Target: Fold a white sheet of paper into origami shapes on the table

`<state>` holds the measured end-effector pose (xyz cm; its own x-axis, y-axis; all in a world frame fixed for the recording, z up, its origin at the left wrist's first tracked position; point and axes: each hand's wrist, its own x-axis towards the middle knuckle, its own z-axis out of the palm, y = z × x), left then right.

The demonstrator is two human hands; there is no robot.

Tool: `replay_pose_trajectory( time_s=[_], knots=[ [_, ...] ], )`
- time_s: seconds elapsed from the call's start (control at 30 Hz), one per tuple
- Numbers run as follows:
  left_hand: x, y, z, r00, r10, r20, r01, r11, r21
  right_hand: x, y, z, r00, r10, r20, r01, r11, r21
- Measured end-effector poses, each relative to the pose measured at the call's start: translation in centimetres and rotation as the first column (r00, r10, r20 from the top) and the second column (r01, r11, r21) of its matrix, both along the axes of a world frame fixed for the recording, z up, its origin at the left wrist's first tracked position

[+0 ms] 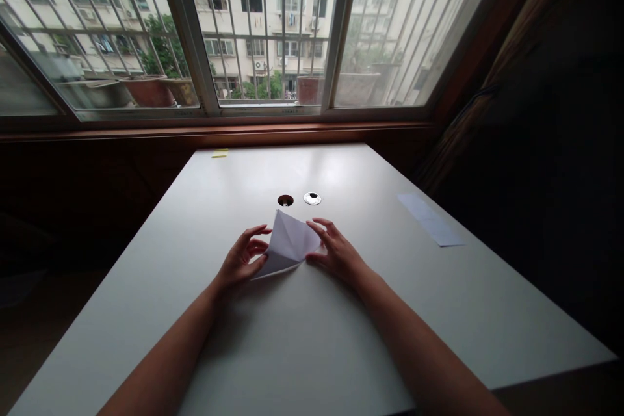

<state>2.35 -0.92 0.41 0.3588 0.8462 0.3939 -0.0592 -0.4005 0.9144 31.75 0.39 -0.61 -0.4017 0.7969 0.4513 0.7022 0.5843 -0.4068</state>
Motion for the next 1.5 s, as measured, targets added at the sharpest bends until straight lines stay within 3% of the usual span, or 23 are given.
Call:
replay_pose_trajectory(
  time_s=[0.33, 0.67, 1.23, 1.5],
  knots=[
    [-0.12, -0.10, 0.35, 0.996, 0.018, -0.091, -0.016, 1.000, 0.019, 0.16, 0.29, -0.05, 0.991, 0.034, -0.133, -0.048, 0.993, -0.106],
    [-0.17, -0.22, 0.37, 0.984, 0.051, -0.168, -0.049, 0.999, 0.021, 0.47, 0.50, -0.22, 0.990, 0.049, -0.129, -0.064, 0.991, -0.116],
    [-0.25, 0.10, 0.28, 0.962, 0.096, -0.255, -0.074, 0.993, 0.096, 0.78, 0.89, -0.65, 0.958, 0.063, -0.281, -0.111, 0.981, -0.161],
    [-0.27, 0.39, -0.12, 0.962, 0.102, -0.252, -0.106, 0.994, -0.002, 0.78, 0.94, -0.85, 0.924, 0.016, -0.381, -0.111, 0.967, -0.228]
  ],
)
